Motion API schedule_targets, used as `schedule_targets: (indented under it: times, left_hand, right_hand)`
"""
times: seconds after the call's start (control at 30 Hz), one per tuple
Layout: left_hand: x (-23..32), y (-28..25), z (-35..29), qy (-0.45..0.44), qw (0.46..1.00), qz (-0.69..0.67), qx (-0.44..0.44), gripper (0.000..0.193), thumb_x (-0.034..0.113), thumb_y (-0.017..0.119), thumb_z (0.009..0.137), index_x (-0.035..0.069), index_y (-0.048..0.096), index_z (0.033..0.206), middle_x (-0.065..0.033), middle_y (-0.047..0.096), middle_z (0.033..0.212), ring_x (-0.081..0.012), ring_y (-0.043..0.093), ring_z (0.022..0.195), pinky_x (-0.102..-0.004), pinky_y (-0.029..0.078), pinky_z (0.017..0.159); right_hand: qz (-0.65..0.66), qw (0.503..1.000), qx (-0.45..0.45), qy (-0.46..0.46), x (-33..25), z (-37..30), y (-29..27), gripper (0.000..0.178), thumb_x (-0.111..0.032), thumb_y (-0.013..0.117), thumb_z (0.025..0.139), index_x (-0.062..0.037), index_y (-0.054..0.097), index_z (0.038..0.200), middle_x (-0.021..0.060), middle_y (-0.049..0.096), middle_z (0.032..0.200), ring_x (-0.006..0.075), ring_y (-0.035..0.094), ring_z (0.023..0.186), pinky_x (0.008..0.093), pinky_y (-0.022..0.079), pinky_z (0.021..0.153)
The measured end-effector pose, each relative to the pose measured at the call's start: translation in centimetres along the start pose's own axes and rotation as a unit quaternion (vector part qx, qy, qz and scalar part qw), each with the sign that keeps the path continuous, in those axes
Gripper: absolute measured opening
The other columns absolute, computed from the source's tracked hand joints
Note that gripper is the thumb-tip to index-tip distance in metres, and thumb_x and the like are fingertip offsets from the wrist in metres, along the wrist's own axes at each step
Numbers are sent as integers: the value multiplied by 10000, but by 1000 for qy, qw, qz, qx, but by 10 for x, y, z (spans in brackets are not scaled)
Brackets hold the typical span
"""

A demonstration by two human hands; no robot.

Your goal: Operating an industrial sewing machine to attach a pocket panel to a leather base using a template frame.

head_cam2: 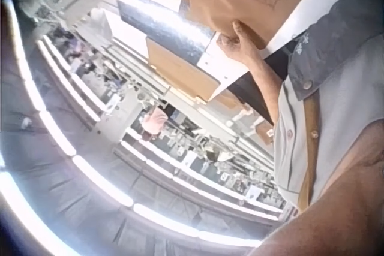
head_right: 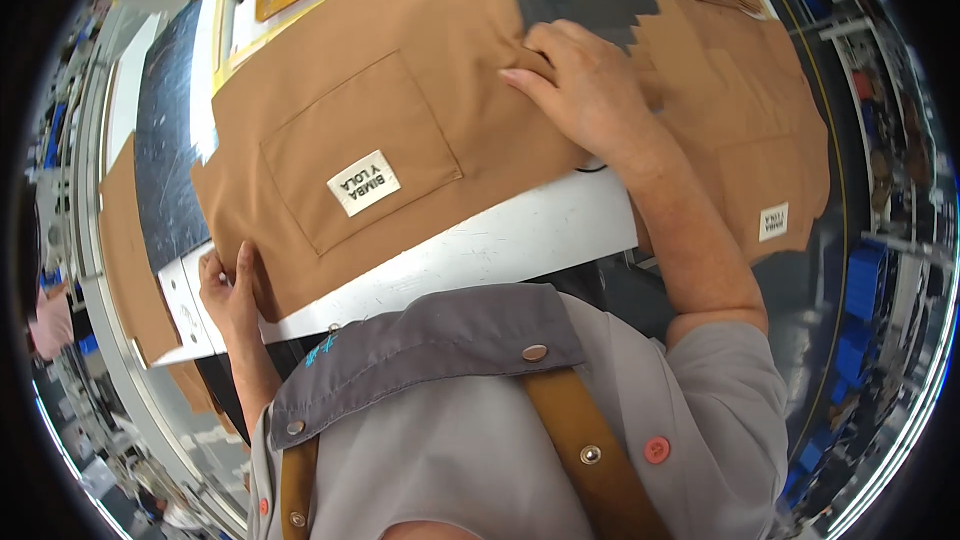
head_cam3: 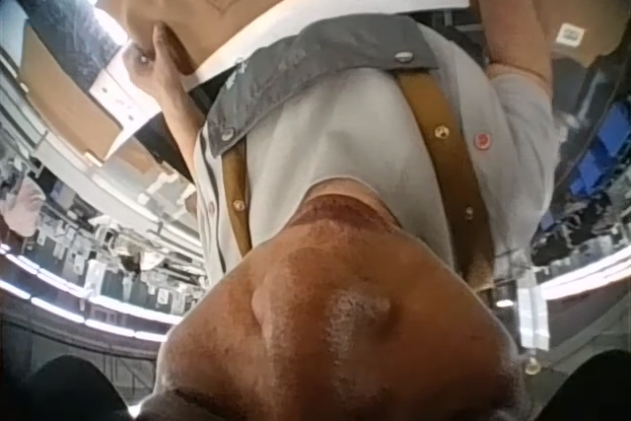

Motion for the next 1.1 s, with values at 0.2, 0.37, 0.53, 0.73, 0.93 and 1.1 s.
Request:
schedule_targets:
  times: [0.2, 0.37, 0.53, 0.73, 0.93, 1.1]
  left_hand:
    - [38, 2, 17, -123, 927, -342, -96, 239, 140, 657, 1018, -22, 613, 1188, -108, 711, 1141, -151, 688, 1037, -289, 552, 899]
    - [135, 47, 25, -52, 896, -394, -198, 459, 116, 626, 1028, -40, 464, 1428, -121, 695, 1199, -146, 678, 1065, -288, 548, 925]
    - [264, 145, -7, 60, 853, -353, -381, 701, 67, 630, 1002, 21, 261, 1596, -110, 730, 1029, -148, 708, 846, -285, 568, 827]
    - [318, 205, -99, 70, 692, -252, -673, 856, 1, 618, 979, 38, 57, 1625, -151, 719, 941, -151, 696, 767, -269, 580, 673]
    - [286, 184, -60, 103, 765, -210, -600, 576, 41, 686, 958, -12, 454, 1483, -60, 709, 895, -114, 661, 756, -255, 535, 710]
    - [238, 131, -6, 189, 864, -144, -443, 383, 61, 700, 951, -19, 624, 1318, -48, 706, 875, -102, 648, 752, -250, 515, 697]
  right_hand:
    - [156, 983, 66, 74, 12, 3, -22, 288, -312, 703, 946, -50, 650, 1051, 200, 700, 834, 410, 687, 800, 465, 532, 716]
    - [191, 970, 106, 106, 83, -18, -101, 384, -349, 696, 963, -84, 658, 1238, 132, 748, 969, 285, 718, 887, 386, 546, 796]
    - [200, 949, 152, 193, 176, -92, -247, 323, -174, 693, 993, -12, 639, 1267, 41, 717, 1123, 142, 663, 1003, 280, 528, 899]
    - [-2, 939, 102, 328, 340, -216, -311, 480, -351, 731, 951, -98, 639, 1349, 75, 750, 1078, 160, 698, 925, 304, 551, 825]
    - [-183, 902, 206, 332, 324, -228, -268, 528, -387, 767, 891, -114, 664, 1331, 126, 734, 1190, 261, 724, 1021, 355, 558, 904]
    - [-53, 980, 98, 165, 150, -99, -147, 363, -270, 720, 927, -73, 704, 1232, 121, 729, 1041, 273, 675, 889, 362, 526, 830]
Point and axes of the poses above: each hand's wrist, its own z-axis towards the middle knuckle, its own y-axis out of the palm, x = y × z, the point moved 8 cm from there along z, towards the middle knuckle
